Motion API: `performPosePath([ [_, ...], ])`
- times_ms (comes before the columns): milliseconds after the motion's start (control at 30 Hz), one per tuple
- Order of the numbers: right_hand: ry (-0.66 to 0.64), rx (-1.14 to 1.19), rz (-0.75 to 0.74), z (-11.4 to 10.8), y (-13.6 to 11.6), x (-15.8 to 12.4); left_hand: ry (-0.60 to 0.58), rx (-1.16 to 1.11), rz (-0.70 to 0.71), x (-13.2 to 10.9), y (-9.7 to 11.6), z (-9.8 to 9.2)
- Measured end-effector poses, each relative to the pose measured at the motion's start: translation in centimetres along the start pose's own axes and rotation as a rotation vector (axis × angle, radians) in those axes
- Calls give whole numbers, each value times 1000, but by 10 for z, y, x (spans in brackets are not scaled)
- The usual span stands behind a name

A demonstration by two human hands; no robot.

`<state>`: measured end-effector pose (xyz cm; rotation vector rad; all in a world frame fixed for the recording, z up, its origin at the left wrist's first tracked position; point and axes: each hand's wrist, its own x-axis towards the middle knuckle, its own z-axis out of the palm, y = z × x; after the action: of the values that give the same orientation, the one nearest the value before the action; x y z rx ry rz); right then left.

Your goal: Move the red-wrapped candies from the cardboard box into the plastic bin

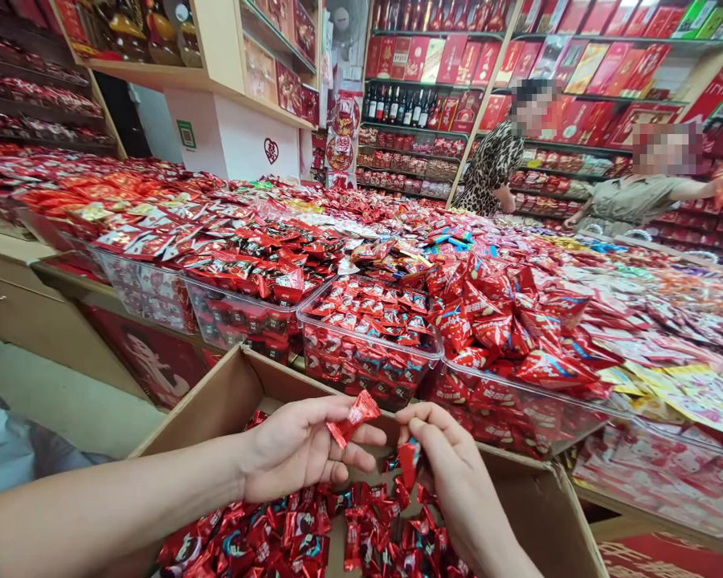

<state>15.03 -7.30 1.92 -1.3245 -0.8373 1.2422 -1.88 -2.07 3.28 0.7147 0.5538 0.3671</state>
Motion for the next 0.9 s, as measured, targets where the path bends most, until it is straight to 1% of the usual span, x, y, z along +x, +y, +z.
performPosePath([
  [33, -14, -28, 5, 4, 2, -1, 37, 86, 48, 0, -2, 1],
  [100, -86, -60, -13, 10, 6, -3, 107, 300, 193, 0, -7, 3],
  [200, -172, -113, -20, 14, 9, -5, 129, 552, 416, 0, -15, 2],
  [267, -196, -142, -10, 14, 9, -6, 135, 669, 500, 0, -18, 0],
  [333, -212, -156, -1, 13, 9, -6, 175, 778, 538, -2, -18, -1],
  [433, -247, -179, -4, 11, 8, -7, 222, 905, 558, -4, -17, -3],
  [567, -264, -270, -117, 10, 12, -3, 247, 1018, 515, -5, -18, -3],
  [633, -278, -329, -151, 9, 14, -1, 234, 1054, 493, -6, -19, -3],
  [733, -306, -387, -166, 8, 16, 1, 186, 1091, 471, -6, -18, -3],
  [833, -295, -412, -183, 7, 17, 1, 211, 1110, 441, -5, -16, -6],
  [900, -278, -419, -177, 7, 16, 1, 212, 1032, 399, -2, -14, -8],
])
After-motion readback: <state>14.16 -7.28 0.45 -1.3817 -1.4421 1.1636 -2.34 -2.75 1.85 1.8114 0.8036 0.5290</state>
